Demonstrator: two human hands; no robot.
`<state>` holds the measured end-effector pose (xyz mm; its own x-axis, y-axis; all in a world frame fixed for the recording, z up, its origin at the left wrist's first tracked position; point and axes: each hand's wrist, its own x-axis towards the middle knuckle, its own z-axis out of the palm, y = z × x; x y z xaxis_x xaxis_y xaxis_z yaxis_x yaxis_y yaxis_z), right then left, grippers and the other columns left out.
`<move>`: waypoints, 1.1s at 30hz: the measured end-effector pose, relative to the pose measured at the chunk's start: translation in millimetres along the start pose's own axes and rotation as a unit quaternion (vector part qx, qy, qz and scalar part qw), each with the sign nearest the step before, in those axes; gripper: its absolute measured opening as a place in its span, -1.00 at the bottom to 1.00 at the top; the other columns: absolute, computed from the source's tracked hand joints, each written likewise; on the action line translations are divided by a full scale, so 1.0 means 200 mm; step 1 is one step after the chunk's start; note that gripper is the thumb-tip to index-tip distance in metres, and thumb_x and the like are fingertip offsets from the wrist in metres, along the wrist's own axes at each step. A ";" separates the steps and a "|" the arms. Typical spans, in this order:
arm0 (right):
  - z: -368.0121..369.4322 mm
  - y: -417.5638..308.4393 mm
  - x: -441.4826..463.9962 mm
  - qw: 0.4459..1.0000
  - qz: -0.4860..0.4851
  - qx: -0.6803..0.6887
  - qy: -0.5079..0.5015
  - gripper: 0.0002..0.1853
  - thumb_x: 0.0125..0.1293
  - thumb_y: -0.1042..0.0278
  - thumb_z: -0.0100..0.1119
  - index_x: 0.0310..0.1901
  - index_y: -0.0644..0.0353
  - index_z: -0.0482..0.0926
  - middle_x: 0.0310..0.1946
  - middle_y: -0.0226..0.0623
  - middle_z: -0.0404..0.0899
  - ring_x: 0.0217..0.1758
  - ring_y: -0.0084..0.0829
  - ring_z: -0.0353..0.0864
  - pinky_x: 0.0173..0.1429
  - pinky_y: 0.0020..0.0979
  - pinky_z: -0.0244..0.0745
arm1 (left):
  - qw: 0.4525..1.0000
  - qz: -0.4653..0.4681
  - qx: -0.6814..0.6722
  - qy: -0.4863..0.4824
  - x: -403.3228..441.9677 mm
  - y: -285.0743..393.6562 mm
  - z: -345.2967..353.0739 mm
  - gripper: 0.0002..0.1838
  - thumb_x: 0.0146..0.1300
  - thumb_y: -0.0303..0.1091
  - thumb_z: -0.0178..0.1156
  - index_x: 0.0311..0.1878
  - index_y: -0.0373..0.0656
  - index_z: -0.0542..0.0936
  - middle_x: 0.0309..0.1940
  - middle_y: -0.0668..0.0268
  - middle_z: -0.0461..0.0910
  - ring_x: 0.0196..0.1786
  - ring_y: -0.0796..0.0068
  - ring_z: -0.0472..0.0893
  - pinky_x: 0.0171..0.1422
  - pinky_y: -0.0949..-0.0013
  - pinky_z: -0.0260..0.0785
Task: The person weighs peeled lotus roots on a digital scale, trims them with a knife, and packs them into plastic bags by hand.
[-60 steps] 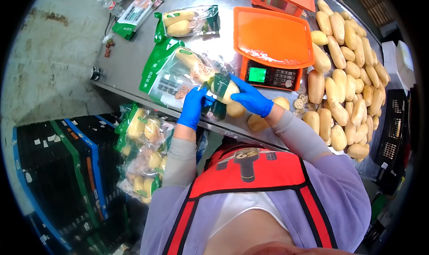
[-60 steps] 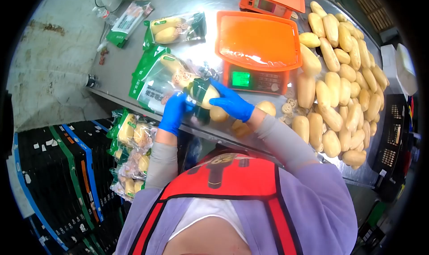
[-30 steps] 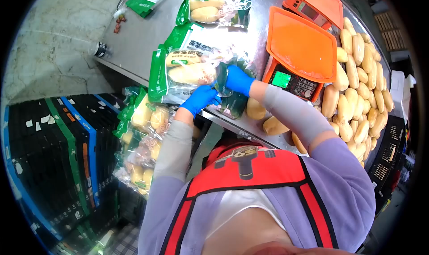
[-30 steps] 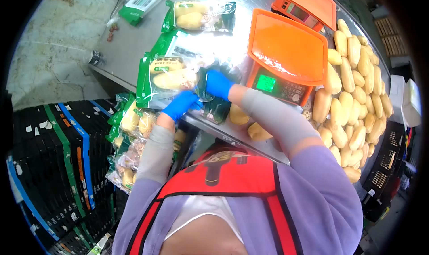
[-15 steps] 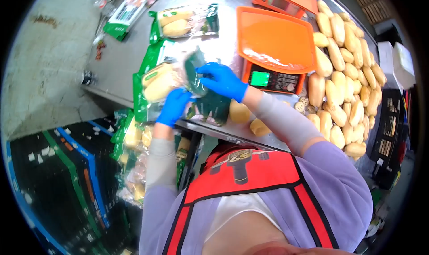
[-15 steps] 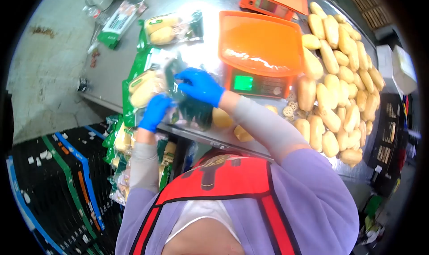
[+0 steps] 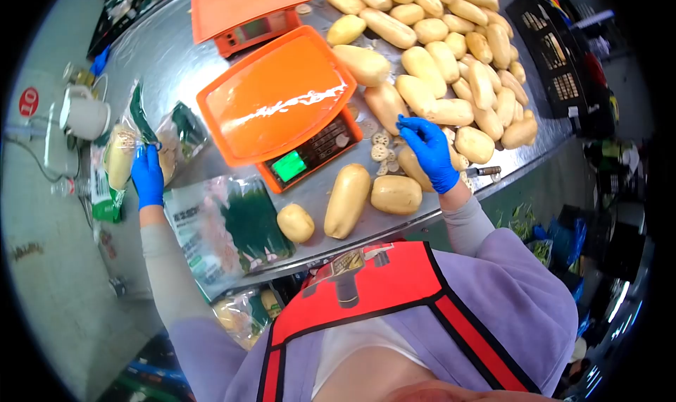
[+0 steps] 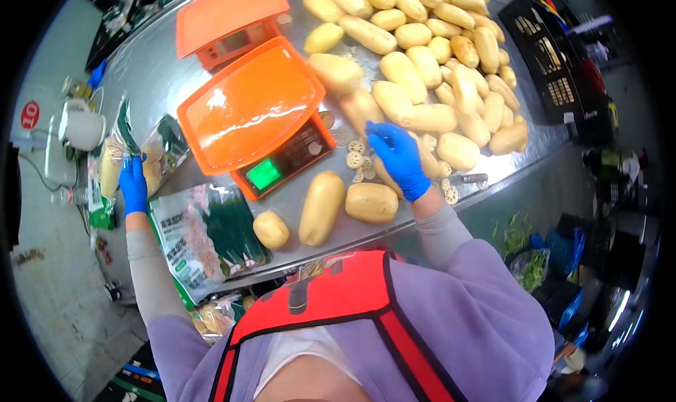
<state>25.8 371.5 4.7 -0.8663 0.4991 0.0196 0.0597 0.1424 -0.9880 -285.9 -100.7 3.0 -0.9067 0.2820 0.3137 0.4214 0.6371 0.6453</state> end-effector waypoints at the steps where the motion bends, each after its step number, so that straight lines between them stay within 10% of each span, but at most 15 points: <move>1: -0.05 0.02 0.00 0.999 -0.011 0.008 0.030 -0.78 0.24 0.50 0.11 -0.08 0.31 0.52 -0.17 -0.32 0.57 -0.18 -0.61 0.49 -0.06 -0.57 0.41 | 0.999 -0.011 0.035 -0.028 0.06 -0.06 0.03 -0.70 0.31 -0.27 -0.02 -0.14 -0.34 0.52 -0.28 0.07 0.57 -0.23 0.27 0.53 -0.07 0.32 0.32; 9: -0.13 -0.05 0.07 0.994 -0.049 -0.044 0.088 -0.72 0.21 0.47 0.15 -0.03 0.26 0.50 -0.13 -0.33 0.56 -0.13 -0.60 0.49 -0.04 -0.53 0.42 | 0.975 -0.059 0.172 -0.130 0.18 -0.42 0.30 -0.55 0.30 -0.09 -0.08 -0.09 -0.35 0.51 -0.13 -0.12 0.51 -0.02 -0.07 0.48 0.03 0.16 0.30; 13: 0.00 -0.04 0.29 0.961 -0.141 -0.225 0.071 -0.53 0.05 0.33 0.27 0.04 0.18 0.45 -0.01 -0.13 0.47 0.06 -0.26 0.46 0.14 -0.31 0.36 | 0.939 -0.158 0.238 -0.193 0.30 -0.40 0.32 -0.57 0.28 -0.09 -0.06 -0.12 -0.33 0.53 -0.08 -0.14 0.48 -0.01 -0.07 0.47 0.02 0.15 0.30; 21: 0.26 0.13 0.66 0.879 -0.196 -0.429 0.070 -0.24 -0.07 0.19 0.34 0.22 0.11 0.28 0.17 0.04 0.28 0.24 -0.10 0.27 0.28 -0.22 0.21 | 0.984 0.011 0.175 0.021 -0.11 0.01 0.32 -0.64 0.19 -0.26 0.11 0.01 -0.23 0.51 0.18 -0.01 0.33 0.19 0.04 0.36 0.25 0.21 0.17; 27: 0.08 0.09 0.66 0.983 -0.063 -0.144 0.096 -0.31 0.00 0.11 0.34 0.11 0.35 0.37 -0.02 -0.06 0.48 0.02 -0.29 0.48 0.10 -0.39 0.38 | 0.984 -0.156 0.074 0.036 -0.78 0.24 0.21 -0.63 0.16 -0.42 0.10 0.05 -0.34 0.46 0.20 0.03 0.29 0.21 0.12 0.33 0.29 0.22 0.13; 33: -0.06 -0.03 0.57 0.992 0.070 0.056 0.086 -0.54 0.19 -0.03 0.12 -0.01 0.13 0.43 -0.20 -0.29 0.50 -0.18 -0.48 0.51 -0.38 -0.52 0.42 | 0.974 -0.202 0.011 0.107 -1.16 0.16 0.21 -0.59 0.15 -0.40 0.10 0.06 -0.39 0.43 0.19 -0.02 0.29 0.22 0.11 0.30 0.30 0.22 0.12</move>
<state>-66.8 438.2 15.7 -0.7553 0.6471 -0.1036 0.1098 -0.0308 -0.9935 -63.5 -115.6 -78.5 -0.9729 -0.1486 0.1770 0.0293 0.6804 0.7322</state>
